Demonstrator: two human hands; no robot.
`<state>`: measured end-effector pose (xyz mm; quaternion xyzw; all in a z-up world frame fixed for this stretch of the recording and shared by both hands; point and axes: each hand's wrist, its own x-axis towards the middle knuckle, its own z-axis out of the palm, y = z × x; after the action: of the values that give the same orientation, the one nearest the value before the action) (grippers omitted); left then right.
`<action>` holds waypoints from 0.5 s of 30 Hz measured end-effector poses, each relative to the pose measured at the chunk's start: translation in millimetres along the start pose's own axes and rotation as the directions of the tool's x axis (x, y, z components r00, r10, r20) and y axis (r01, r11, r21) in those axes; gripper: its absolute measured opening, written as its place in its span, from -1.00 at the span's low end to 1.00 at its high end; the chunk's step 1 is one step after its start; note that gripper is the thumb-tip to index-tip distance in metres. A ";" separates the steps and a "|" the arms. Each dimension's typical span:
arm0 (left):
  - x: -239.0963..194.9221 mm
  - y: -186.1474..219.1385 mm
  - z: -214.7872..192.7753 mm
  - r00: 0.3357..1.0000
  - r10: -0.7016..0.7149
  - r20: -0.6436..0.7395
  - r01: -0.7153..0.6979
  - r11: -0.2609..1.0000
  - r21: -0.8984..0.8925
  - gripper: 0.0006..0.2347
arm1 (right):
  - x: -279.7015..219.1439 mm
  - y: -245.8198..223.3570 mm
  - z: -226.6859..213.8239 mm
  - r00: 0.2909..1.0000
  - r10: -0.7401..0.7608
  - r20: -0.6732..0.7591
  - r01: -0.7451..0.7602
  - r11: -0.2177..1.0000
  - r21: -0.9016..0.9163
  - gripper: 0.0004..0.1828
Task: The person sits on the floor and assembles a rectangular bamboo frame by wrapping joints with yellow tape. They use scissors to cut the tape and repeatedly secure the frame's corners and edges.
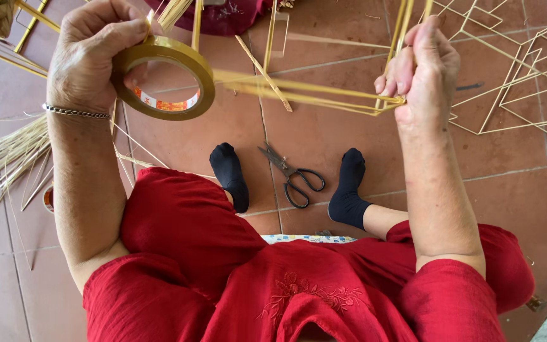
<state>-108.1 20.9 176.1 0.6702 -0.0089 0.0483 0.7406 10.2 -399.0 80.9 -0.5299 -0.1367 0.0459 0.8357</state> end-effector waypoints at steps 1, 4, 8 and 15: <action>-1.9 -0.9 -0.6 1.000 -0.002 0.025 0.003 1.000 -0.008 -0.94 | -2.7 2.0 8.2 1.000 -0.020 0.003 0.019 0.994 0.104 -0.56; 2.9 -8.9 4.9 0.995 -0.074 0.065 0.070 0.996 0.059 -0.95 | -11.7 27.6 38.9 0.998 -0.053 0.033 0.045 0.975 0.215 -0.63; 8.1 -16.0 12.1 0.985 -0.148 0.085 0.124 0.963 0.239 -0.91 | -21.9 77.3 83.5 0.967 0.212 0.140 -0.241 0.939 0.246 -0.77; 3.1 -27.7 9.0 0.888 -0.284 0.363 0.089 0.878 0.470 -0.87 | -43.2 134.3 127.3 0.970 0.235 0.055 -0.241 0.958 0.153 -0.67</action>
<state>-102.2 9.5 149.7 0.8121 -0.0908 -0.1701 0.5508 -57.3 -239.1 3.5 -0.4734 -0.0830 0.1663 0.8610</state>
